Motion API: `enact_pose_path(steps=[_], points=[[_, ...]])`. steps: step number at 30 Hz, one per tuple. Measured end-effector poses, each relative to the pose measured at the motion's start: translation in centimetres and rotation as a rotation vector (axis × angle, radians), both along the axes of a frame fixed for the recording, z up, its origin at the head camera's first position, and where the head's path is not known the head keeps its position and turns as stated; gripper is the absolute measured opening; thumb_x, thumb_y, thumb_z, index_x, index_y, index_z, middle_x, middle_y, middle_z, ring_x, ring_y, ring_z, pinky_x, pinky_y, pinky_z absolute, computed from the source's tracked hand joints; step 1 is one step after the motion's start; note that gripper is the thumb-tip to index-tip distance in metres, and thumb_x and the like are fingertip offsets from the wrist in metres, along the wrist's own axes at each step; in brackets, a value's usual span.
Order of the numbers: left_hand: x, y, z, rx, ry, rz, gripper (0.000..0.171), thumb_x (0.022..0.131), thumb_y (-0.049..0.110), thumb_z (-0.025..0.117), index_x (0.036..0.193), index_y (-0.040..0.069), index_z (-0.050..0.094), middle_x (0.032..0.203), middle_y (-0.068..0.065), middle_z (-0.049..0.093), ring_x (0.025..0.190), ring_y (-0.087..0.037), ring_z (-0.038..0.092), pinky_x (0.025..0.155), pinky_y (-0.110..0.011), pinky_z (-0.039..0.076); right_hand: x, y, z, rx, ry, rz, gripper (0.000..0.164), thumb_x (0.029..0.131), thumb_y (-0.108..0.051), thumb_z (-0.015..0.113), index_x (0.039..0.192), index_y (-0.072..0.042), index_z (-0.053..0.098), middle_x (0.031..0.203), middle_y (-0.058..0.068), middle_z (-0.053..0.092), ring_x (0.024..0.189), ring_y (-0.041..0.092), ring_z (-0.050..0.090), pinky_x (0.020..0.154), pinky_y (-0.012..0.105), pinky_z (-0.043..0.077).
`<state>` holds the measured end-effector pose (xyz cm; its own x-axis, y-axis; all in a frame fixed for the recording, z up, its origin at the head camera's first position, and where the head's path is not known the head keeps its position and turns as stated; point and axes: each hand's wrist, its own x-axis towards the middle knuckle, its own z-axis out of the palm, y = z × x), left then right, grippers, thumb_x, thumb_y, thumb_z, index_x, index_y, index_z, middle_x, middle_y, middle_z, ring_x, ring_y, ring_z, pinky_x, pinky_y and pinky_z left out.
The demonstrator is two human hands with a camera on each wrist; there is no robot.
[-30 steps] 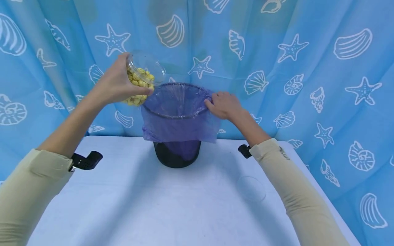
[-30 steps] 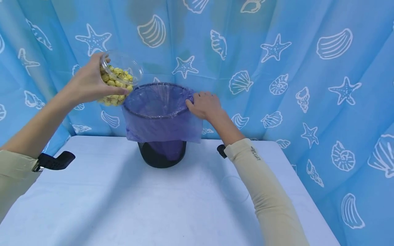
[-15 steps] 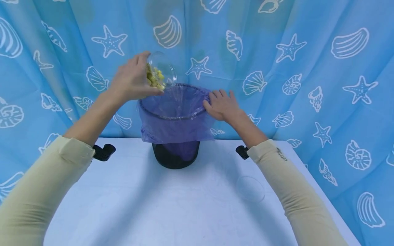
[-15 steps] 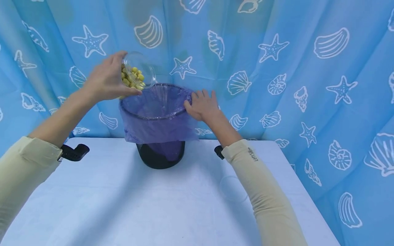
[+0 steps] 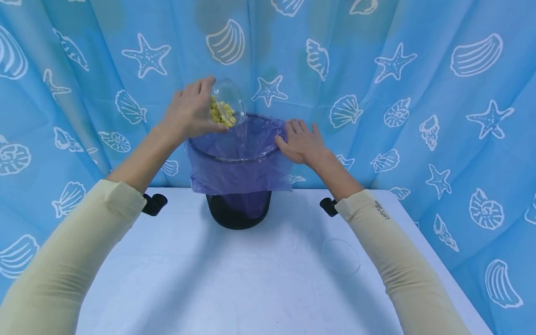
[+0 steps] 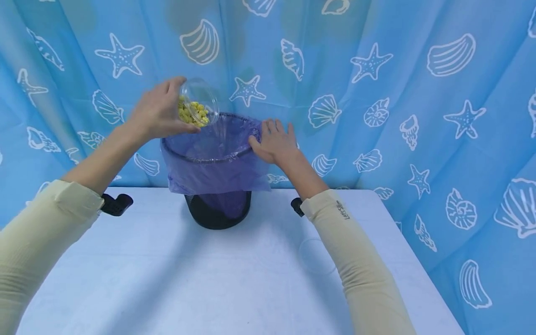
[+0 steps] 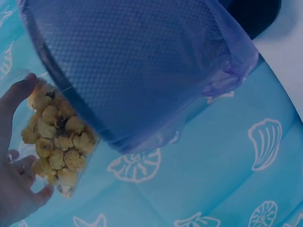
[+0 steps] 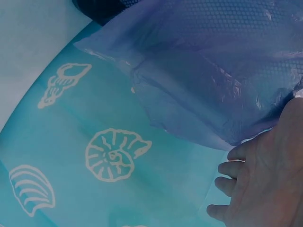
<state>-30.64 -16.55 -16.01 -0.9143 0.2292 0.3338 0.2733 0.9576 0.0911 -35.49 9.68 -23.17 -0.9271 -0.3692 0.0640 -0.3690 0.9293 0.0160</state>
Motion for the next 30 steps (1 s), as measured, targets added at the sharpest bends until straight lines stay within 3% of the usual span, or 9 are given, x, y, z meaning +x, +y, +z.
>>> enact_pose_path(steps=[8, 20, 30], points=[[-1.3, 0.2, -1.5, -0.150, 0.044, -0.032, 0.118, 0.067, 0.055, 0.075, 0.146, 0.005, 0.004, 0.148, -0.018, 0.018, 0.133, -0.035, 0.019, 0.104, -0.052, 0.018, 0.0, 0.0, 0.1, 0.009, -0.017, -0.006, 0.069, 0.095, -0.051, 0.011, 0.148, -0.007, 0.002, 0.152, 0.013, 0.003, 0.138, 0.029, 0.000, 0.106, 0.053, -0.003], [-2.7, 0.0, -2.7, -0.260, 0.182, -0.088, 0.117, 0.062, 0.048, 0.081, 0.145, 0.004, 0.011, 0.146, -0.016, 0.022, 0.133, -0.032, 0.021, 0.105, -0.050, 0.018, -0.1, -0.1, 0.1, 0.006, -0.040, -0.027, 0.070, 0.095, -0.052, 0.011, 0.147, -0.008, -0.001, 0.153, 0.012, 0.002, 0.138, 0.028, -0.001, 0.106, 0.052, -0.004], [-3.1, 0.0, -3.4, -0.354, 0.292, -0.142, 0.115, 0.060, 0.049, 0.082, 0.143, 0.003, 0.016, 0.143, -0.017, 0.026, 0.131, -0.032, 0.023, 0.104, -0.051, 0.019, 0.1, -0.2, 0.1, 0.006, -0.037, -0.026, 0.069, 0.095, -0.051, 0.012, 0.148, -0.007, 0.002, 0.152, 0.013, 0.005, 0.138, 0.029, 0.001, 0.106, 0.054, -0.003]])
